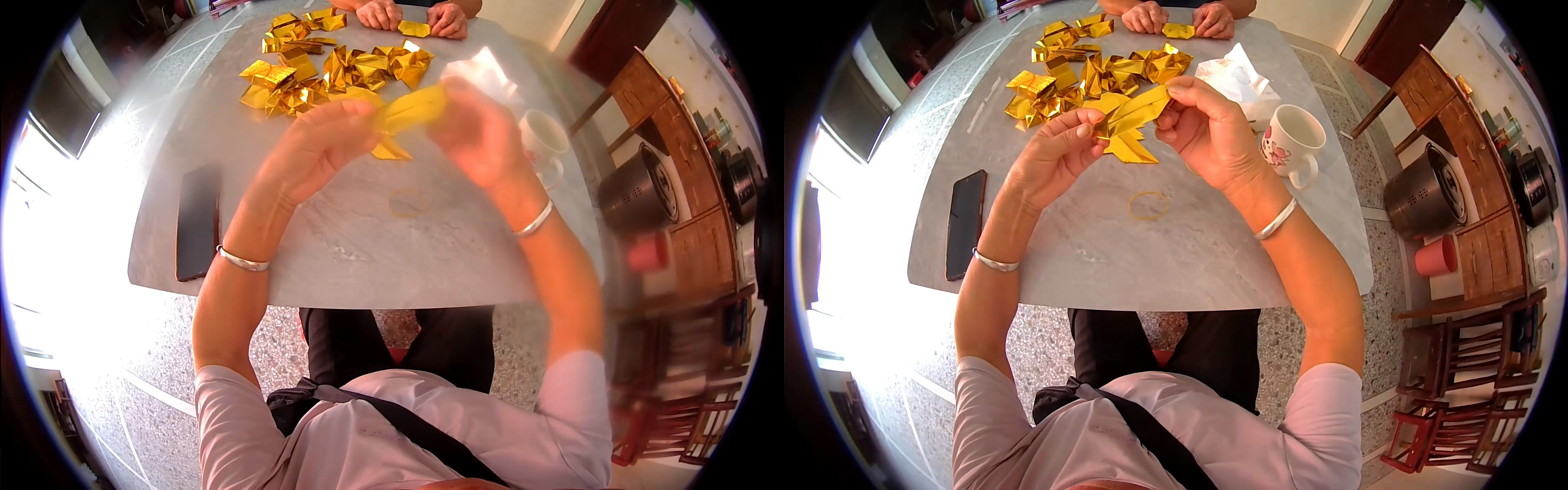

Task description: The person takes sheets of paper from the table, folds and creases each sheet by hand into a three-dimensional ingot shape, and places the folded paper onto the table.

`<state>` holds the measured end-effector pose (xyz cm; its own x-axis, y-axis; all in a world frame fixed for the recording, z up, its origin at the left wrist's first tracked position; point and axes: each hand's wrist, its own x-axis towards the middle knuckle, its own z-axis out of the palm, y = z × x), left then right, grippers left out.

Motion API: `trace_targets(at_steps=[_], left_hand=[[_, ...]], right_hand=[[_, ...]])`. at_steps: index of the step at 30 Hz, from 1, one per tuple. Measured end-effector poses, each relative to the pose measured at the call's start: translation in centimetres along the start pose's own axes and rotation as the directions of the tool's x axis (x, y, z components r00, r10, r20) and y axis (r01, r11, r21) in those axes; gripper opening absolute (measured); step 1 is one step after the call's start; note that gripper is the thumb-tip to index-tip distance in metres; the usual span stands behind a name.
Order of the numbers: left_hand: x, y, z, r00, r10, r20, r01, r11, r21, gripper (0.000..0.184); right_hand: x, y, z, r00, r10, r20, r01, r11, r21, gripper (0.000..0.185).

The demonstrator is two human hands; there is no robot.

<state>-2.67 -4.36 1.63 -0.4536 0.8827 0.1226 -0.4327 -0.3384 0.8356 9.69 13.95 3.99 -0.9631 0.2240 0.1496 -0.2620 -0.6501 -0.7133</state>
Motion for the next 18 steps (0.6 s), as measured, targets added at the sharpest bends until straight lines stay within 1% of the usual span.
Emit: trace_targets(at_steps=[3,7,10,12,13,15,16,18], left_hand=[[0.0,0.0,0.0,1.000,-0.028,0.012,0.028,1.000,-0.009,0.018],[0.2,-0.3,-0.3,0.999,0.033,0.032,-0.031,0.998,-0.059,0.016],[0.3,-0.5,-1.1,0.994,0.084,0.063,-0.077,0.991,-0.112,0.016],[0.4,-0.5,-1.1,0.989,0.111,0.095,-0.097,0.985,-0.143,0.017],[0.3,-0.3,-0.8,0.991,0.109,0.073,-0.096,0.982,-0.162,0.013],[-0.1,0.0,0.1,0.995,0.099,0.027,-0.091,0.976,-0.196,0.012],[-0.4,0.3,0.4,0.993,0.099,0.057,-0.086,0.977,-0.193,0.012],[-0.8,0.7,0.8,0.988,0.102,0.113,-0.079,0.979,-0.189,0.013]], right_hand=[[-0.1,-0.1,0.1,1.000,-0.004,0.019,0.004,1.000,0.002,0.006],[-0.3,-0.3,0.2,0.997,0.030,0.076,-0.031,1.000,0.003,0.008],[-0.4,-0.4,0.7,0.996,0.044,0.073,-0.042,0.999,-0.028,0.010],[-0.7,-0.4,1.2,0.998,0.053,0.034,-0.051,0.997,-0.051,0.012],[-0.8,-0.5,1.4,0.998,0.056,0.018,-0.055,0.996,-0.064,0.013],[-1.0,-0.7,1.7,0.985,0.115,0.126,-0.101,0.989,-0.108,0.014],[-1.1,-0.7,1.7,0.973,0.146,0.177,-0.124,0.984,-0.131,0.015],[-1.6,-0.5,1.6,0.966,0.142,0.217,-0.118,0.986,-0.119,0.014]])
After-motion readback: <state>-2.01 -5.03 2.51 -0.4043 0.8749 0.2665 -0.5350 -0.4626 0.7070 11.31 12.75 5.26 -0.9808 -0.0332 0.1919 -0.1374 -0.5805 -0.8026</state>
